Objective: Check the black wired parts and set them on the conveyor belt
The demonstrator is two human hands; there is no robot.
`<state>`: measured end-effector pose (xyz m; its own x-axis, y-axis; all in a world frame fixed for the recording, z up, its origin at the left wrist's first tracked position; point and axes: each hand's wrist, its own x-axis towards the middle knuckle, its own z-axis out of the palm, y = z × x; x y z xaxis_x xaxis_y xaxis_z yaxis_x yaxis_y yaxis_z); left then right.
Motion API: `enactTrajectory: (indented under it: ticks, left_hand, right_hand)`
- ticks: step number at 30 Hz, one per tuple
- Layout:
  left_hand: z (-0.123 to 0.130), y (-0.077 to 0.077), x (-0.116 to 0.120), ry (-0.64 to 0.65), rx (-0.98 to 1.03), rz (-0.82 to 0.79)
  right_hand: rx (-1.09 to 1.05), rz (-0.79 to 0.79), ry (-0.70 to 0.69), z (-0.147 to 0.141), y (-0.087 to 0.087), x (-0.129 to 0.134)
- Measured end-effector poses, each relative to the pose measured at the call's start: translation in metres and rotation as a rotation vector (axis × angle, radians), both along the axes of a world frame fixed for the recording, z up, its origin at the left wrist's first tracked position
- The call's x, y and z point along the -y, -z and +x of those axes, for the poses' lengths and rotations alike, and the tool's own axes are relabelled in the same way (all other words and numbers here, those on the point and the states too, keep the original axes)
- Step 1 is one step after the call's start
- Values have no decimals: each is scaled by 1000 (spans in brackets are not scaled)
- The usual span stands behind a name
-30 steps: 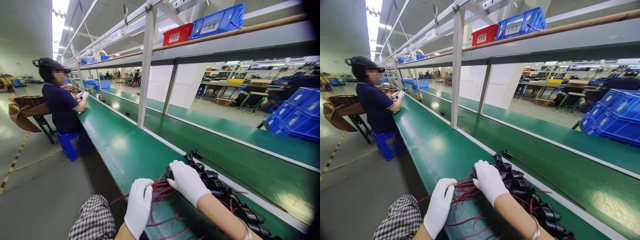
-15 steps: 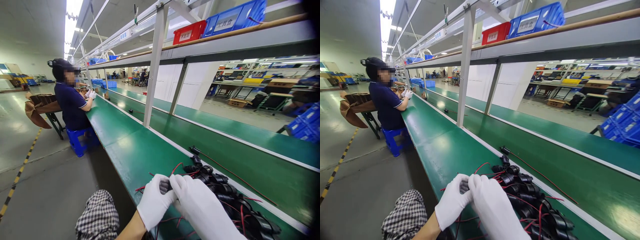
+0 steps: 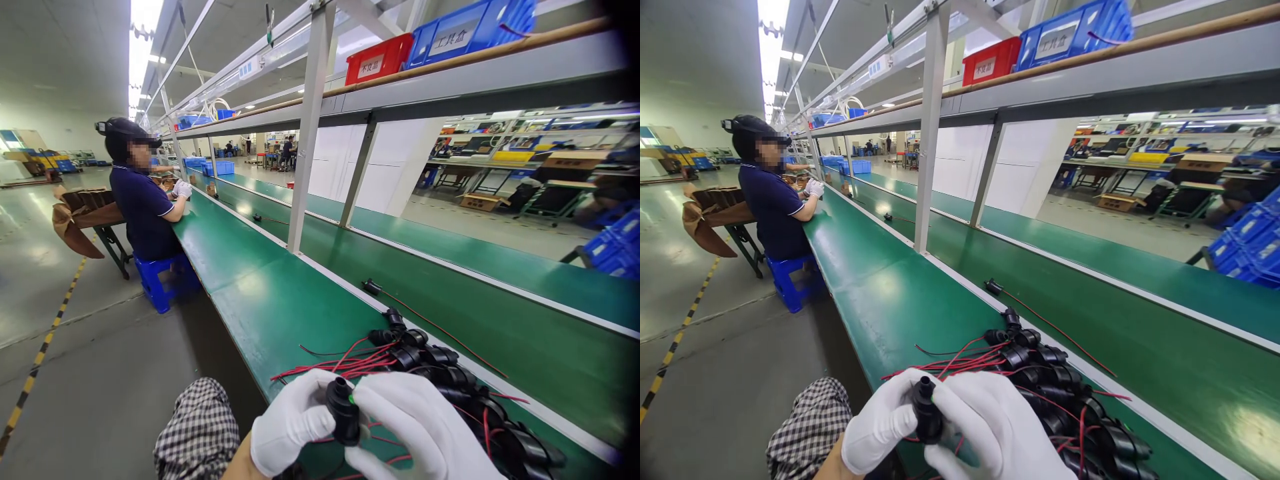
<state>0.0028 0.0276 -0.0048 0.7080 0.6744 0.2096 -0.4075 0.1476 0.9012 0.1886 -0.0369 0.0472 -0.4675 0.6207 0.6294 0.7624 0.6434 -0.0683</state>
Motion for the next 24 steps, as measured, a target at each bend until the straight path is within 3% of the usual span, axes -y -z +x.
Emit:
enactTrajectory:
  ticks: [5,8,11,15,19,24]
  left_hand:
    - [2,2,4,34,8,0]
    - [6,2,11,23,12,-19]
    - [15,3,18,81,153,-231]
    - [25,0,23,99,263,-689]
    - [29,-13,25,106,289,-990]
    - [31,-25,29,103,331,-1060]
  right_hand:
    - [-49,3,-8,-4,-5,-1]
    - [-157,-137,-7,-5,-3,0]
    - [-349,-478,20,-3,0,-3]
    - [-606,-802,24,2,0,-13]
    - [-784,-891,-61,8,3,-18]
    - [-836,-880,-52,16,17,-17]
